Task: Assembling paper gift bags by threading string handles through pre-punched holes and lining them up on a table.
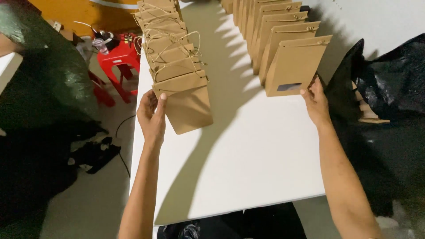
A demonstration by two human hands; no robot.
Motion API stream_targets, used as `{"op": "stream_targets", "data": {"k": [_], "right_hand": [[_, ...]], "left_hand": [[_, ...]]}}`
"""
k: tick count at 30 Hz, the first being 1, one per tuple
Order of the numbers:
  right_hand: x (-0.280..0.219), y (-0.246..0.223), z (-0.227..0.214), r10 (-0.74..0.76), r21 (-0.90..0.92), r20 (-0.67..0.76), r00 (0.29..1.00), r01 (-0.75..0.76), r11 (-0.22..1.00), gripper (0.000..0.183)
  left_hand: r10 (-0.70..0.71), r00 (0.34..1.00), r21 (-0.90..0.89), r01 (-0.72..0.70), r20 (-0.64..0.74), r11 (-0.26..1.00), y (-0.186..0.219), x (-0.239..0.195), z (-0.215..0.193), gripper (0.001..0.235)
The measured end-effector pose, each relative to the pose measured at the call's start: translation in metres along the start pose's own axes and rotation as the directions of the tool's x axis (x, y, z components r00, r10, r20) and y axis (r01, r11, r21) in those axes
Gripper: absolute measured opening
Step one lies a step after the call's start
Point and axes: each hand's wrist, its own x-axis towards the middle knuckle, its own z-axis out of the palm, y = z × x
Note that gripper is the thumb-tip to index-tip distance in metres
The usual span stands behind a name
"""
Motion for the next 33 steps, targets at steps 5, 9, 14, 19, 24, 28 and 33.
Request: {"op": "stream_targets", "data": {"k": [5, 9, 14, 19, 24, 28, 33], "right_hand": [[-0.006, 0.067, -0.006, -0.028, -0.109, -0.106, 0.994, 0.016, 0.994, 0.062], [-0.009, 0.100, -0.017, -0.051, -0.237, -0.190, 0.980, 0.005, 0.972, 0.058], [-0.043, 0.109, -0.034, 0.036, -0.415, -0.047, 0.998, -0.053, 0.908, 0.033], [-0.126, 0.045, -0.024, -0.218, -0.520, 0.137, 0.966, 0.257, 0.814, 0.020], [-0.202, -0.034, -0.002, -0.201, -0.418, 0.200, 0.959, 0.269, 0.868, 0.021], [-0.250, -0.045, 0.029, -0.175, -0.148, 0.257, 0.950, 0.218, 0.965, 0.024], [-0.263, -0.082, 0.052, -0.038, -0.038, 0.282, 0.959, 0.050, 0.998, 0.033]], "left_hand": [[0.036, 0.999, -0.136, -0.041, -0.037, 0.990, -0.024, 0.000, 0.001, 0.013], [-0.091, 0.993, -0.170, 0.078, -0.070, 0.982, 0.006, -0.038, -0.019, 0.020], [-0.442, 0.896, -0.338, 0.430, 0.044, 0.837, 0.063, -0.115, -0.026, 0.017], [-0.604, 0.783, -0.287, 0.618, 0.147, 0.732, 0.017, -0.160, -0.033, 0.020], [-0.602, 0.787, -0.154, 0.617, 0.135, 0.772, -0.002, -0.173, -0.022, 0.022], [-0.619, 0.756, -0.135, 0.650, 0.211, 0.748, -0.039, -0.199, 0.000, 0.023], [-0.598, 0.784, -0.214, 0.621, 0.168, 0.754, -0.011, -0.203, 0.004, 0.025]]}}
